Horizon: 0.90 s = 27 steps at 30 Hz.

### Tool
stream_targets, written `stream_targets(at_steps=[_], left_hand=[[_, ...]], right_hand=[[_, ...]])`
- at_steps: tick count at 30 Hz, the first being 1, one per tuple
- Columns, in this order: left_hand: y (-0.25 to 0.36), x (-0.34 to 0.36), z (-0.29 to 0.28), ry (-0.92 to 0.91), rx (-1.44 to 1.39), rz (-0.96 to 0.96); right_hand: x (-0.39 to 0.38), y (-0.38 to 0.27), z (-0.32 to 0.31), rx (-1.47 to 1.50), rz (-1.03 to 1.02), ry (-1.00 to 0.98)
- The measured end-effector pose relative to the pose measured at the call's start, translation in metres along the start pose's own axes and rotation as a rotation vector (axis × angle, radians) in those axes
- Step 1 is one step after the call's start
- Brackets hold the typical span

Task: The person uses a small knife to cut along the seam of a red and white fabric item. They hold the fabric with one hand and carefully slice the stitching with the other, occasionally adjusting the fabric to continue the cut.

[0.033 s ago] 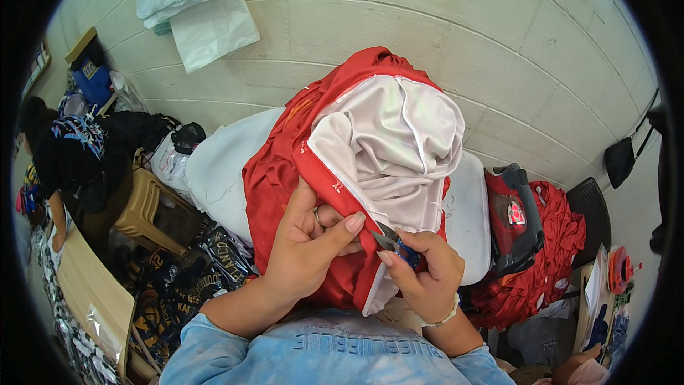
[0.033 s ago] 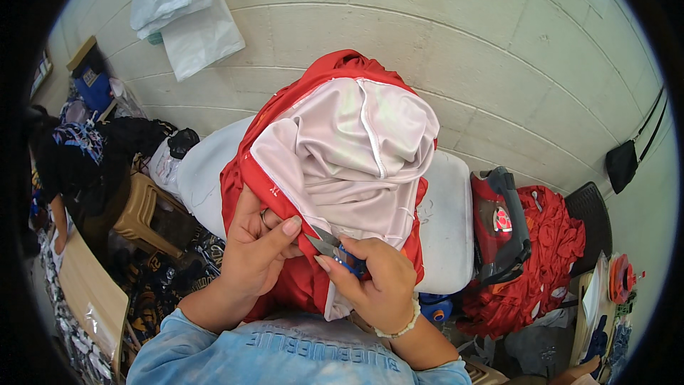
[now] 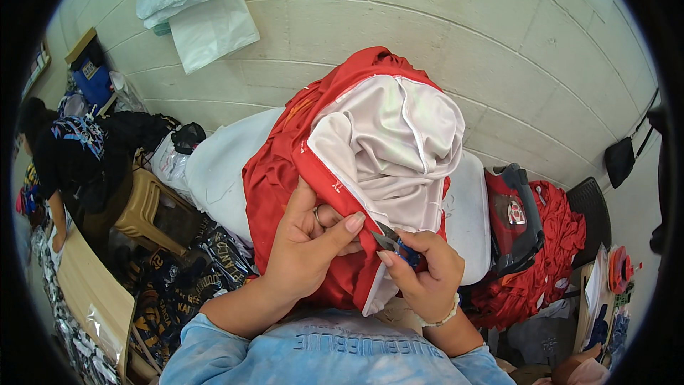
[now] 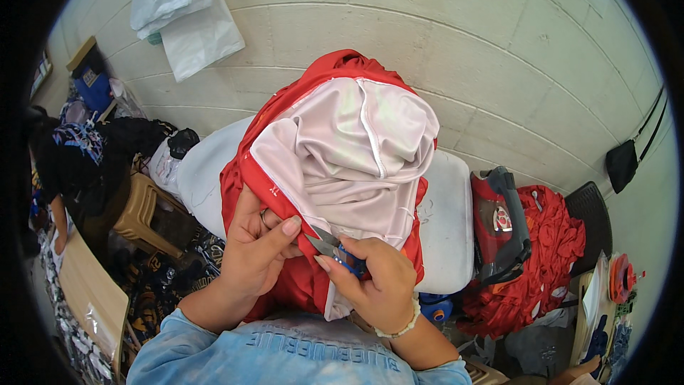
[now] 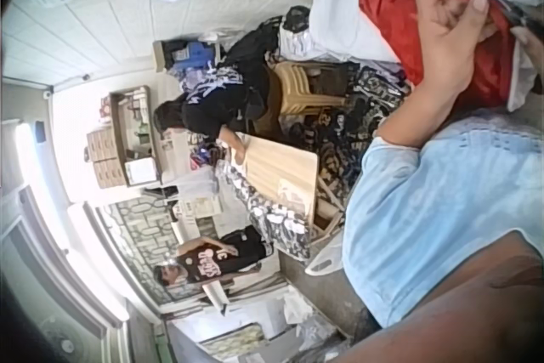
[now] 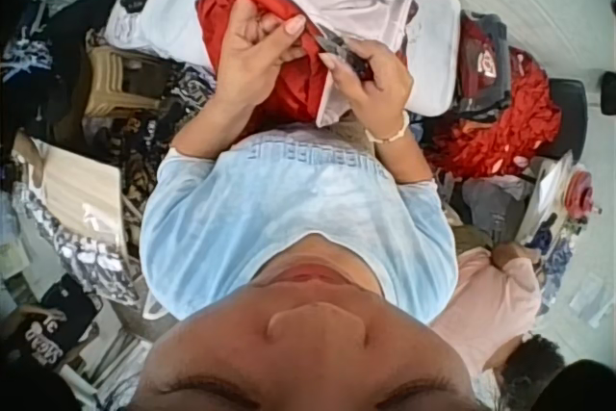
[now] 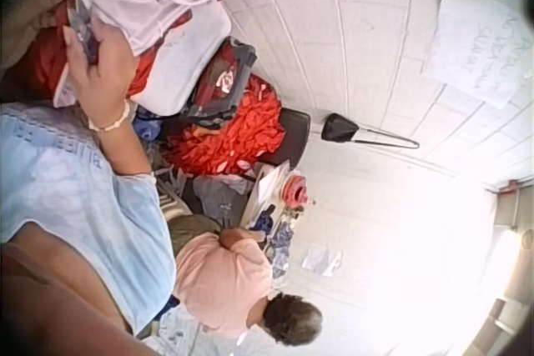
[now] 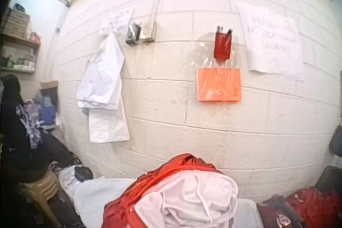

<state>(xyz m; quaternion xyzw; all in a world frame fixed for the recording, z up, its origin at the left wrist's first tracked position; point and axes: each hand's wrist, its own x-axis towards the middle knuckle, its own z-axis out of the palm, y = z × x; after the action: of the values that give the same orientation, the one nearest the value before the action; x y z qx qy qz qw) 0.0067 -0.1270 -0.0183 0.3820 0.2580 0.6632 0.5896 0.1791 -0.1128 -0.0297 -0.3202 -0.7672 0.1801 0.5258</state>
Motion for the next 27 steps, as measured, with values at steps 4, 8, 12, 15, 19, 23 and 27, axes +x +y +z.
stream_targets(at_steps=[4, 8, 12, 15, 19, 23, 27], left_hand=[[0.000, 0.008, 0.001, -0.007, -0.017, 0.009], [0.000, 0.009, 0.001, 0.000, -0.007, 0.003], [-0.001, 0.009, 0.001, 0.003, -0.008, 0.008], [-0.001, 0.007, 0.000, 0.011, 0.000, 0.010], [-0.002, 0.008, -0.001, -0.010, -0.013, 0.008], [-0.005, 0.007, -0.001, -0.007, -0.018, -0.010], [-0.007, 0.011, -0.002, -0.041, -0.022, -0.023]], right_hand=[[0.007, 0.004, -0.001, 0.018, 0.027, -0.019], [0.008, 0.006, 0.001, 0.055, 0.033, 0.002], [0.006, 0.006, 0.002, 0.065, 0.052, 0.002], [0.006, 0.007, 0.001, 0.049, 0.036, 0.011], [0.005, 0.009, 0.002, 0.039, 0.026, 0.014], [0.001, 0.011, 0.007, 0.543, 0.389, 0.020], [0.000, 0.016, 0.004, 0.429, 0.412, -0.110]])
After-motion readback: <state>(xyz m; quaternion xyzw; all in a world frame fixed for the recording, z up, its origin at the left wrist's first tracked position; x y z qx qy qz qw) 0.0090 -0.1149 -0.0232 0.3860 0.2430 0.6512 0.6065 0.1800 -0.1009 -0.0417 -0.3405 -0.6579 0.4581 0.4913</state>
